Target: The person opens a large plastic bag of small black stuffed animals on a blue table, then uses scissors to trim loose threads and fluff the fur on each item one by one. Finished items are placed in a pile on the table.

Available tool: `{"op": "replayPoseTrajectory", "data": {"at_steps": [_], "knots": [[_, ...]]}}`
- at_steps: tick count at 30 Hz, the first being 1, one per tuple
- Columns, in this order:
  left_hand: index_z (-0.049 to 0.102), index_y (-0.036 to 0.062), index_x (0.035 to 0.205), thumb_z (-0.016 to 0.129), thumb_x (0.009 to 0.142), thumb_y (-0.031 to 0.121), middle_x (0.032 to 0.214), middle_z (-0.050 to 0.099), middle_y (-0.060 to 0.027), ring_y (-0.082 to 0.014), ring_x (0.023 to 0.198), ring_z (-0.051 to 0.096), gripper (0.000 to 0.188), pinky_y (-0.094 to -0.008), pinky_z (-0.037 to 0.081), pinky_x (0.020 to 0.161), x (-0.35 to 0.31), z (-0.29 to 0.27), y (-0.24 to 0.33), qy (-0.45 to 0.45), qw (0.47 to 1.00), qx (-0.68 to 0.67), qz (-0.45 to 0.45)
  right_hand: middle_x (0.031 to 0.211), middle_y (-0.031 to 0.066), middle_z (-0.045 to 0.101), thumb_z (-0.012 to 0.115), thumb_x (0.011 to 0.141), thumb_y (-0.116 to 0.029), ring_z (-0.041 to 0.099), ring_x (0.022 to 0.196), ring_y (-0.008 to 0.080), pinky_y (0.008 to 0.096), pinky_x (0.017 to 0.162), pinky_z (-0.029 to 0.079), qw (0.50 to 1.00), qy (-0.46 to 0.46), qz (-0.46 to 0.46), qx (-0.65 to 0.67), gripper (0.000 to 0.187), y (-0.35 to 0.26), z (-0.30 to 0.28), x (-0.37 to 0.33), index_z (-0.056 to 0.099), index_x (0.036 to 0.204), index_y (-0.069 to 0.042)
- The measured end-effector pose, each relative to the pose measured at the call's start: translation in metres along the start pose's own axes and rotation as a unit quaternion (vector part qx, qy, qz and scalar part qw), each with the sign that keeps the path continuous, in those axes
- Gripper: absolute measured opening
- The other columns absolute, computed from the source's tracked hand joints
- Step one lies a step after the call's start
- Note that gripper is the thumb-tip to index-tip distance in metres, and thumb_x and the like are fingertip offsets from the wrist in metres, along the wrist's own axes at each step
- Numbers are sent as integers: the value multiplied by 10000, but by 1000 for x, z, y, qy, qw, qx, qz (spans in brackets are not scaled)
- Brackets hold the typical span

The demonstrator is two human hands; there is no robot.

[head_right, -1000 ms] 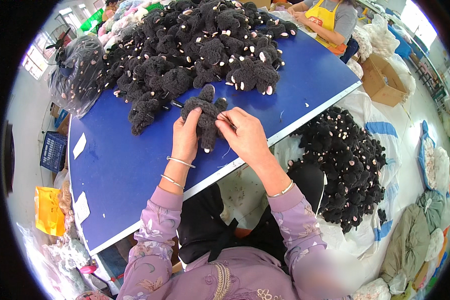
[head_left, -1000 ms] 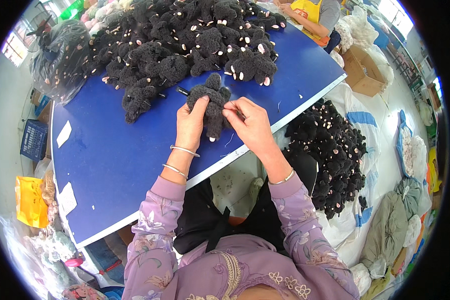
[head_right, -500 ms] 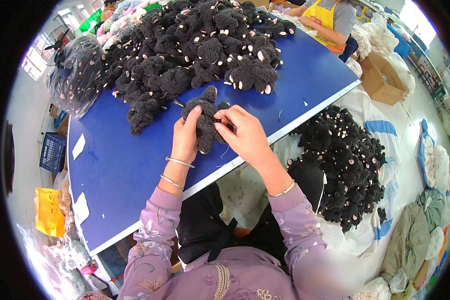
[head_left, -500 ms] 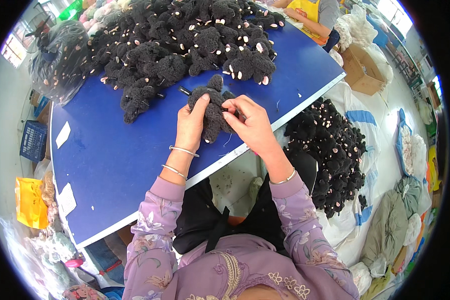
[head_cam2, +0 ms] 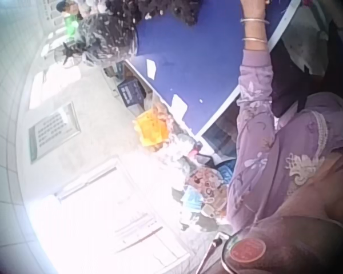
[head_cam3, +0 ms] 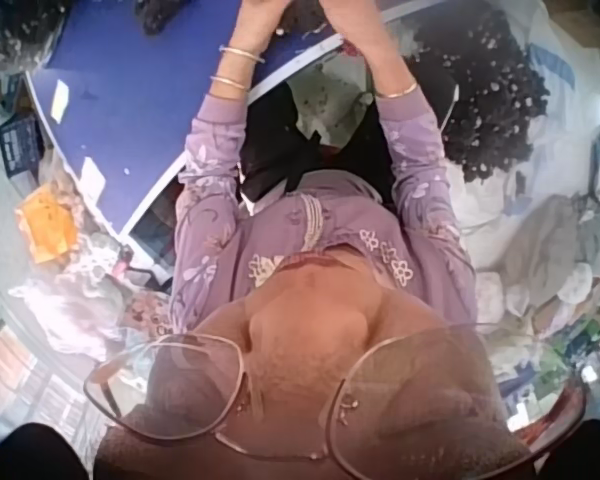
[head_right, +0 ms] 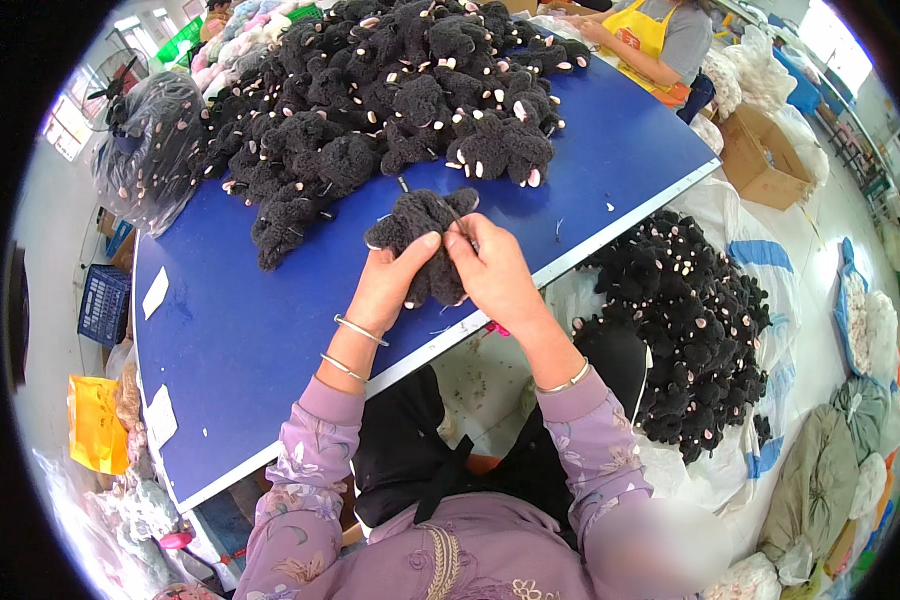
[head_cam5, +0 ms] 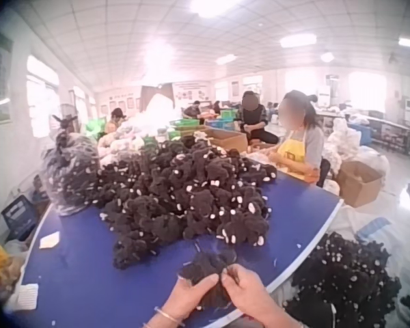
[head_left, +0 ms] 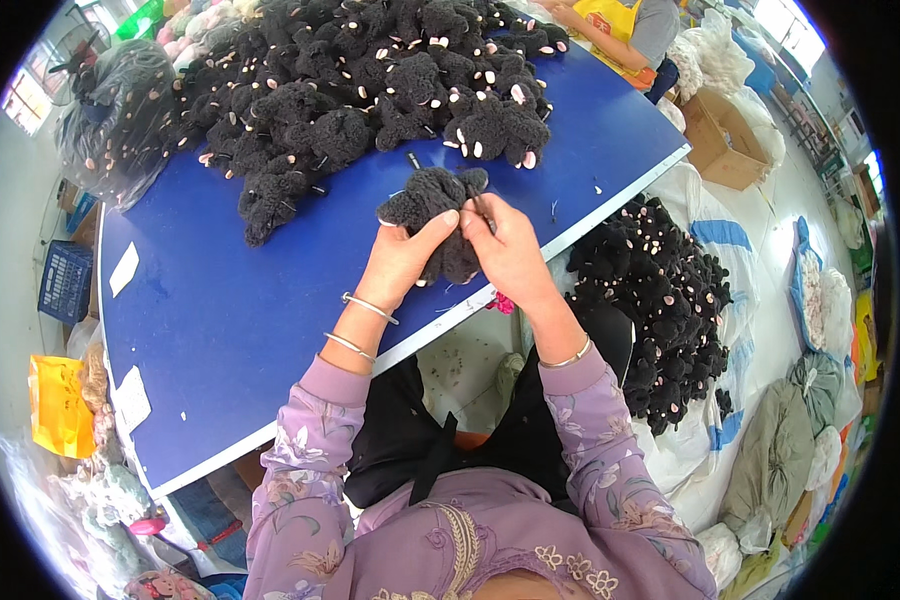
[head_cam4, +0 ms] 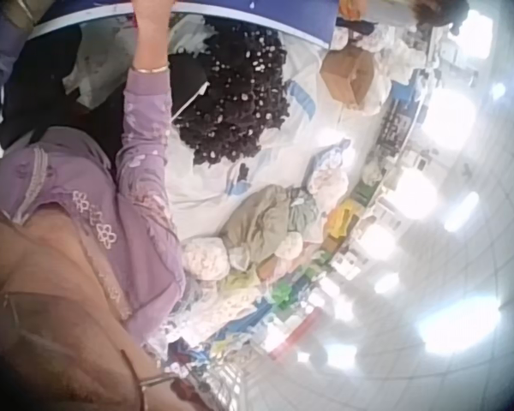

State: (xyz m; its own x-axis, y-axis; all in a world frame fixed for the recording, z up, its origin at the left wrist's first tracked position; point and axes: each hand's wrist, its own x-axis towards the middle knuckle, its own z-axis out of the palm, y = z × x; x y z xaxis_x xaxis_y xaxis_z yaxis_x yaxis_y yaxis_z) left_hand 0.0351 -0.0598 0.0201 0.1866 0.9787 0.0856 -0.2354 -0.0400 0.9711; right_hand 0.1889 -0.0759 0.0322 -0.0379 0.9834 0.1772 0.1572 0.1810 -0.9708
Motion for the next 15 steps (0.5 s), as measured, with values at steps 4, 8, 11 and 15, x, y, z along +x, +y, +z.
{"op": "replayPoseTrajectory", "data": {"at_steps": [4, 8, 11, 15], "knots": [[643, 16, 1050, 642, 879, 96, 986, 665, -42, -129, 878, 627, 189, -285, 522, 773, 5, -12, -3, 50, 994, -89, -37, 739, -4, 542, 570, 950, -171, 475, 617, 57, 233, 552, 403, 985, -75, 67, 143, 164, 4, -7, 2, 565, 907, -13], [644, 16, 1043, 655, 882, 108, 975, 667, -45, -132, 874, 629, 186, -284, 522, 761, 3, -7, 0, 49, 989, -139, -27, 701, -22, 487, 577, 956, -198, 368, 503, 22, 202, 444, 296, 960, -90, 90, 247, 164, 1, -13, 2, 544, 887, -53], [644, 12, 1040, 666, 885, 125, 963, 668, -44, -132, 851, 632, 194, -285, 524, 750, 4, -10, 0, 53, 986, -159, -7, 702, -12, 492, 566, 960, -207, 366, 502, 28, 201, 449, 300, 946, -121, 86, 288, 170, -1, -17, 1, 540, 898, -51], [649, 4, 1034, 683, 882, 149, 944, 672, -43, -127, 818, 634, 212, -281, 522, 736, 4, -9, 8, 90, 985, -148, 4, 713, -13, 483, 544, 974, -241, 364, 536, 38, 200, 474, 314, 973, -67, 19, 218, 211, -2, -30, 6, 550, 894, -47]]}}
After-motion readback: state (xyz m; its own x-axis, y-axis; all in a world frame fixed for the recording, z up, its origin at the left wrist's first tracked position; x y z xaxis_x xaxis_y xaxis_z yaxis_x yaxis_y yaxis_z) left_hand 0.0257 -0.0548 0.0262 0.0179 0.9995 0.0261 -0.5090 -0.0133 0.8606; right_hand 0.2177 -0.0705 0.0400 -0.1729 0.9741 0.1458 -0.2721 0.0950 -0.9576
